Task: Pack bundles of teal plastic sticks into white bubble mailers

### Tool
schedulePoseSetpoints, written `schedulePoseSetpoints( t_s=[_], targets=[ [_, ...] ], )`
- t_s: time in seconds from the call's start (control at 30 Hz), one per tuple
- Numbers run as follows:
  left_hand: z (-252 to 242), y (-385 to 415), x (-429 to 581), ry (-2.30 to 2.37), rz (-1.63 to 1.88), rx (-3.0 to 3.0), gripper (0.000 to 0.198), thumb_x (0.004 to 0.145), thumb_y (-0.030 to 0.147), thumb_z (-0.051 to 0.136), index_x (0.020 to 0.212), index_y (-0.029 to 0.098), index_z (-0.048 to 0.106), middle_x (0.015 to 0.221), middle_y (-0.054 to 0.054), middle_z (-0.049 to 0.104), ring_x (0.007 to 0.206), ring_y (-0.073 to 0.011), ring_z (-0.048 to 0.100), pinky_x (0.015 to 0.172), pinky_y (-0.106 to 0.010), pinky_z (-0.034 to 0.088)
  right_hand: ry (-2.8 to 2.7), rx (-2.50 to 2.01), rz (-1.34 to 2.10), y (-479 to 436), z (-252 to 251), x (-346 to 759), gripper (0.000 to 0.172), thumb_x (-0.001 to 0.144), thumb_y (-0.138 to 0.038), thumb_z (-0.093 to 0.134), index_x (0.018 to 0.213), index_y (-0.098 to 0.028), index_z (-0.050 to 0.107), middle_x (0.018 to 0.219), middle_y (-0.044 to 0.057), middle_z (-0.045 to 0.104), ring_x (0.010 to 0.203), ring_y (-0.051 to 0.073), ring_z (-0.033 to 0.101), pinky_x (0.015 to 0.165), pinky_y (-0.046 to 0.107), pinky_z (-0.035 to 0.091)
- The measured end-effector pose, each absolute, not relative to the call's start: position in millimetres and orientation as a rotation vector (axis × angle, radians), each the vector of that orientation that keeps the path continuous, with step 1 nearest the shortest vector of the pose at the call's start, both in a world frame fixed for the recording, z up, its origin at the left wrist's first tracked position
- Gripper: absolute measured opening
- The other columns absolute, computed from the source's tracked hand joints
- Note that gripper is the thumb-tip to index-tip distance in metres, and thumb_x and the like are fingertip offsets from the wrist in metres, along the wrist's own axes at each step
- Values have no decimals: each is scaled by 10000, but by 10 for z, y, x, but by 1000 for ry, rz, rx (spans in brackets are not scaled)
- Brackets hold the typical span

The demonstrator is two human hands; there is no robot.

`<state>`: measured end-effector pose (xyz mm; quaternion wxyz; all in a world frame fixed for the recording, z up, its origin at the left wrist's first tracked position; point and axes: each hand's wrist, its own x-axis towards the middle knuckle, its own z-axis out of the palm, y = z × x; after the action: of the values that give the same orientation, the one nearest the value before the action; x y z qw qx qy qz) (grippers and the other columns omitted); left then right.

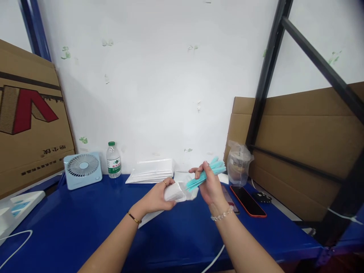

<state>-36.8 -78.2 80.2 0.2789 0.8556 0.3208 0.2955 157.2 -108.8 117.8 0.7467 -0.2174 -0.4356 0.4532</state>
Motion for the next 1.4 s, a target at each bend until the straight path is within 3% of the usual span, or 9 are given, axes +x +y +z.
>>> schedulePoseSetpoints(
  t_s=[0.23,0.37,0.7,0.93,1.1,1.17,1.27,1.33,1.4],
  targets=[
    [690,-741,-198,533,1106,1874,570,706,342,657,1195,181,413,1068,-57,560,918,-190,539,787,-300,434,-1391,-701,968,-1055,1446,1334,282,699,-440,697,765,-174,627,809,29,636,837,188,573,761,289,418],
    [597,-743,-209,462,1211,1666,713,702,368,687,1312,215,350,1281,-91,488,1118,-252,492,919,-361,404,-1626,-774,1096,-1028,1512,1184,297,655,-421,728,756,-165,616,741,14,620,730,165,563,683,282,420],
    [522,-738,-367,355,1259,1539,880,610,476,756,1343,256,323,1344,-96,434,1216,-308,415,1005,-436,327,-1611,-792,1082,-1060,1661,999,342,685,-433,698,893,-180,600,778,8,594,718,146,550,638,258,414],
    [549,-825,-438,376,1252,1742,1176,543,444,802,1438,299,52,1436,-108,283,1307,-323,279,1076,-467,202,-1592,-893,1133,-1016,1712,905,288,757,-472,609,790,-193,543,585,-31,555,501,113,472,495,231,351],
    [576,-867,-470,479,1260,1761,1076,646,366,734,1440,293,13,1277,-96,424,1166,-274,445,988,-429,341,-1549,-863,1008,-993,1705,933,293,762,-476,589,780,-184,609,807,6,625,725,140,546,638,241,408],
    [569,-863,-464,517,1297,1753,1056,658,352,722,1436,304,10,1213,-78,453,1091,-241,498,945,-399,383,-1511,-879,941,-1029,1689,973,331,742,-476,612,942,-214,623,1031,27,615,884,171,554,725,265,428],
    [524,-852,-431,683,1459,1723,1061,652,336,728,1431,320,8,1168,-60,461,1032,-216,530,919,-380,405,-1471,-907,870,-1095,1573,1010,624,664,-425,707,1228,-263,495,1285,65,490,1000,206,544,788,303,451],
    [481,-853,-404,842,1574,1722,1137,598,344,769,1430,322,-6,1192,-65,449,1072,-237,515,943,-400,390,-1497,-917,850,-1112,1439,1002,732,636,-365,740,1292,-243,439,1266,89,509,973,212,569,787,320,471],
    [441,-866,-381,994,1633,1778,1233,511,369,817,1432,313,-1,1280,-91,398,1173,-286,444,987,-437,350,-1544,-916,787,-1100,1308,982,617,681,-320,704,1252,-221,495,1166,79,585,942,210,589,781,327,483]
  ],
)
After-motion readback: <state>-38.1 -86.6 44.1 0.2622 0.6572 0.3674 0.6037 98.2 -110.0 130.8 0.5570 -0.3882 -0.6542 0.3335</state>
